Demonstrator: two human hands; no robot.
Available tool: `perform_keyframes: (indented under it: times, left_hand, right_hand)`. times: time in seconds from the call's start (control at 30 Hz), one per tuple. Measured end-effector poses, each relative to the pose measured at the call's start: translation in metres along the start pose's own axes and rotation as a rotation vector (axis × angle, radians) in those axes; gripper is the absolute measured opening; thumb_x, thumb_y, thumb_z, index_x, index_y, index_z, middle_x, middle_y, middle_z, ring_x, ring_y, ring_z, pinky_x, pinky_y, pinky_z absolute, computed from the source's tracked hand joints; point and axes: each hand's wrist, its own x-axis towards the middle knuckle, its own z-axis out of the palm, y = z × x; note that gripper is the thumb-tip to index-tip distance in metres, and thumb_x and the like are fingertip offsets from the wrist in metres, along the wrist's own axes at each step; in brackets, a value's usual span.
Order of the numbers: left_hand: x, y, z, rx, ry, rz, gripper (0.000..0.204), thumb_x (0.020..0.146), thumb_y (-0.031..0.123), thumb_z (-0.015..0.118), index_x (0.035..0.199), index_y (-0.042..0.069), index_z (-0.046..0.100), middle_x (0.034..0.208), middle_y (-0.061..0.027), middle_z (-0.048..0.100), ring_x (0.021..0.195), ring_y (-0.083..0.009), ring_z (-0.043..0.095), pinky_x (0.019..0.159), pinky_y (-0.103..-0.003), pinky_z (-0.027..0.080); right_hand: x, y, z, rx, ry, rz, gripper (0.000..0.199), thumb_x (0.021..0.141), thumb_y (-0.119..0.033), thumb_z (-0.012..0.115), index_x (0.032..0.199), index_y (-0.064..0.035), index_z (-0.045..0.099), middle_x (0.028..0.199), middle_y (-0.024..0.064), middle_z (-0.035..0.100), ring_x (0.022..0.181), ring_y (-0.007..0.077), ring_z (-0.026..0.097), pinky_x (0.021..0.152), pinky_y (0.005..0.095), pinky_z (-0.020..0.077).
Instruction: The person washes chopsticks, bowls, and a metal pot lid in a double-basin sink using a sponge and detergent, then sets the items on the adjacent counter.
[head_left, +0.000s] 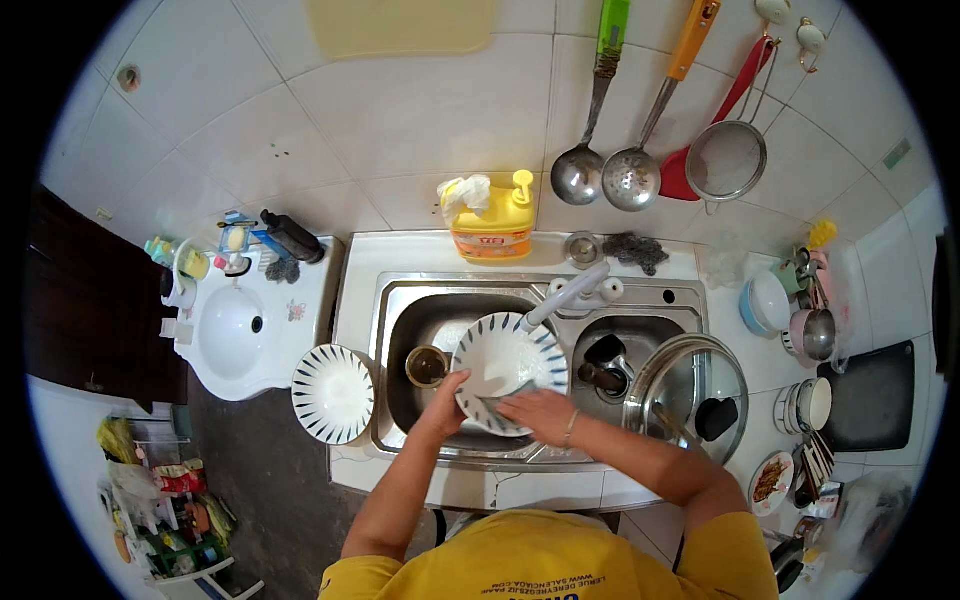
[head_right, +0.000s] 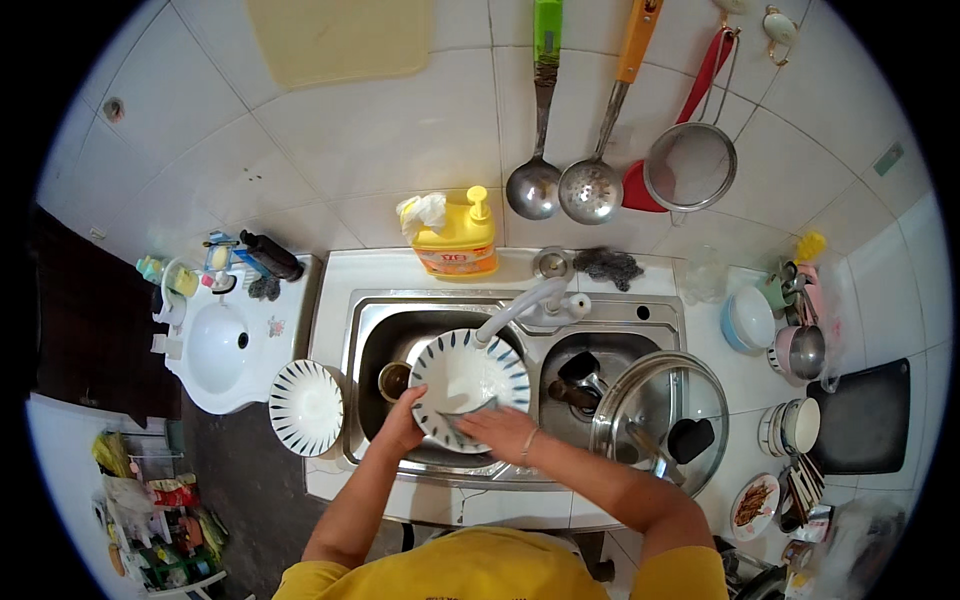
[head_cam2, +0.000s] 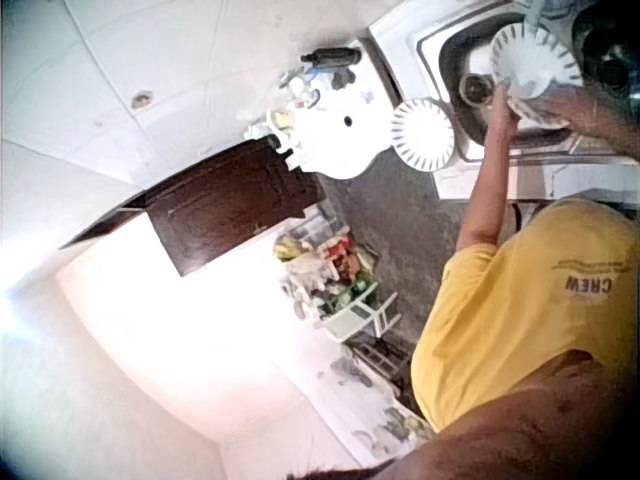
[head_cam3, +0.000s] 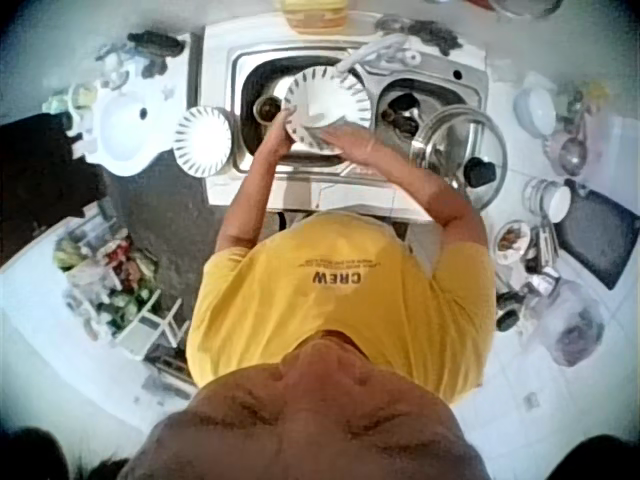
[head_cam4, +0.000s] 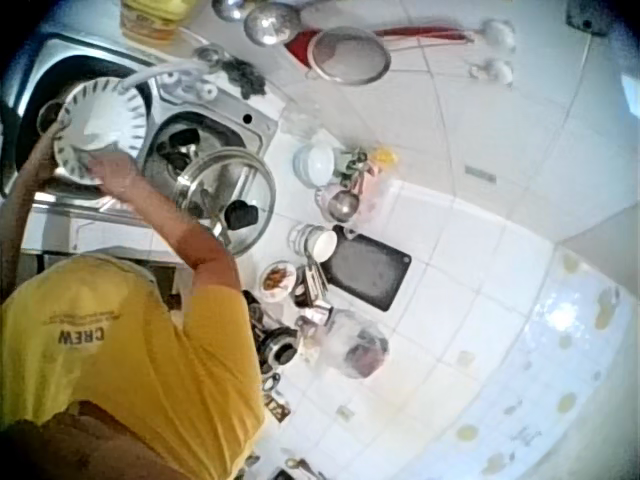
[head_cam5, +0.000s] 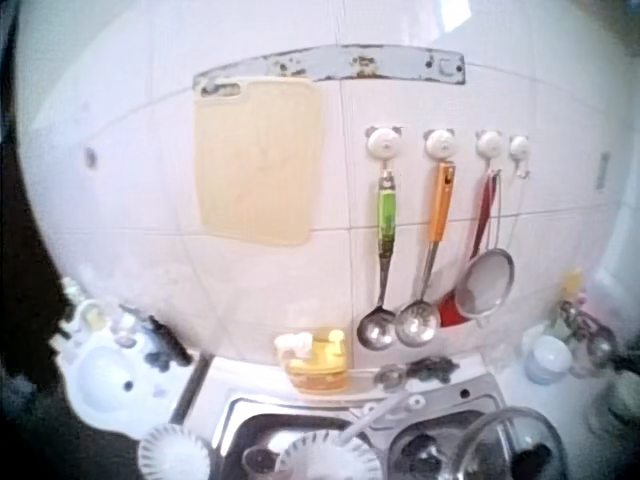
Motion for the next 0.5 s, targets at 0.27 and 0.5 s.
perform_keyframes:
  times: [0.27,0.5]
  left_hand:
    - [0.023,-0.031,0.024,-0.101,0.145,0.318,0.042,0.081,0.030,0.055,0.116,0.008,0.047,0.108,-0.0080,0.055,0.102,-0.0223,0.051,0.089,-0.035,0.040]
    - [0.007,0.012,-0.009,-0.109,0.017,-0.021,0.055,0.085,0.045,0.040,0.125,0.007,0.042,0.121,-0.0107,0.050,0.111,-0.0252,0.048,0.095,-0.040,0.036]
  right_hand:
    - [0.044,-0.049,-0.011,0.128,0.280,0.472,0.021,0.078,-0.017,0.052,0.095,-0.0069,0.056,0.084,0.0129,0.061,0.076,0.0292,0.060,0.065,0.0405,0.0480]
    - [0.014,-0.026,-0.030,0.036,0.038,0.209,0.020,0.075,-0.021,0.056,0.091,-0.0102,0.059,0.074,0.0129,0.061,0.072,0.0317,0.060,0.064,0.0420,0.0477]
